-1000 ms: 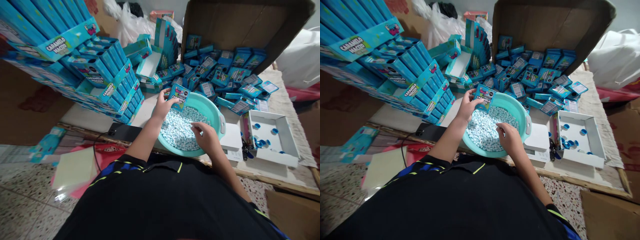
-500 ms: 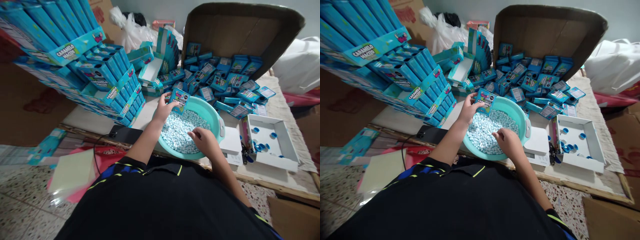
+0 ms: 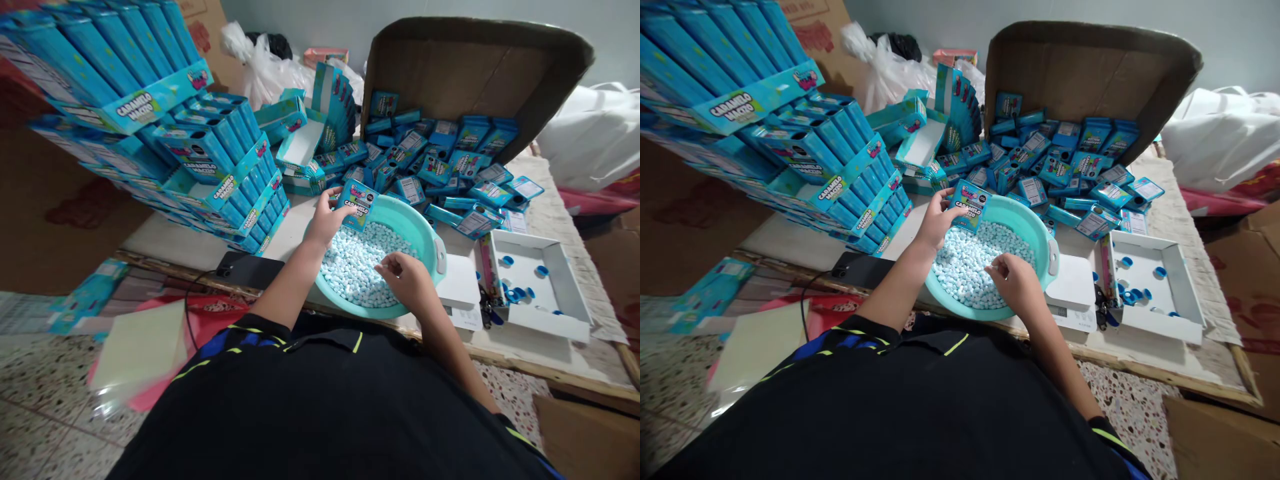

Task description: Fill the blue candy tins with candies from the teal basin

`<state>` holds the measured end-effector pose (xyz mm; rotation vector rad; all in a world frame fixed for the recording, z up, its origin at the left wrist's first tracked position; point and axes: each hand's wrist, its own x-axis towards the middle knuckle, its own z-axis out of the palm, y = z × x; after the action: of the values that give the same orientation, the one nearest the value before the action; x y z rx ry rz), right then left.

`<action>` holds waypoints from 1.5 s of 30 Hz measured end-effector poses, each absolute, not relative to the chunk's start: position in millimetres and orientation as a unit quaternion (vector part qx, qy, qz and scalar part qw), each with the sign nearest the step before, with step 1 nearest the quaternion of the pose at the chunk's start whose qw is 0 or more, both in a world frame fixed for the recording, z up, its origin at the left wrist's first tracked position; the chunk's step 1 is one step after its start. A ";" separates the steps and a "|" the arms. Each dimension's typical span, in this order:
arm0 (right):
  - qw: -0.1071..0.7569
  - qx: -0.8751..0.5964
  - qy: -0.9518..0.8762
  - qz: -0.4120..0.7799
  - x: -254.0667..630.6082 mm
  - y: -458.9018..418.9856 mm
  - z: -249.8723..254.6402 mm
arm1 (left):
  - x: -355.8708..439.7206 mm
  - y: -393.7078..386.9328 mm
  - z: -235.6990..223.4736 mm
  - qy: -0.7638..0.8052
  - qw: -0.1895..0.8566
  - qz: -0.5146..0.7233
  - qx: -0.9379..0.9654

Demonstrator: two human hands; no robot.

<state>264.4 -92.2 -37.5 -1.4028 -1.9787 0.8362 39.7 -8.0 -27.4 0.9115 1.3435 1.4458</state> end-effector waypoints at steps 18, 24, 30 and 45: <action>0.307 -0.480 -0.770 0.288 264.1 -91.2 -39.7 | 41.7 -6.8 -22.5 0.570 0.459 0.561 0.387; 0.286 -0.487 -0.773 0.289 264.3 -92.0 -35.3 | 43.3 -6.8 -20.8 0.575 0.455 0.562 0.383; 0.278 -0.482 -0.774 0.301 264.5 -93.3 -32.8 | 42.7 -6.4 -23.1 0.570 0.454 0.568 0.382; 0.250 -0.463 -0.790 0.314 264.9 -91.4 -35.6 | 41.5 -5.8 -24.9 0.564 0.448 0.576 0.386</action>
<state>264.9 -91.4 -35.6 -1.2616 -2.1516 0.8538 41.5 -5.8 -24.9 0.9563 1.3969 1.4251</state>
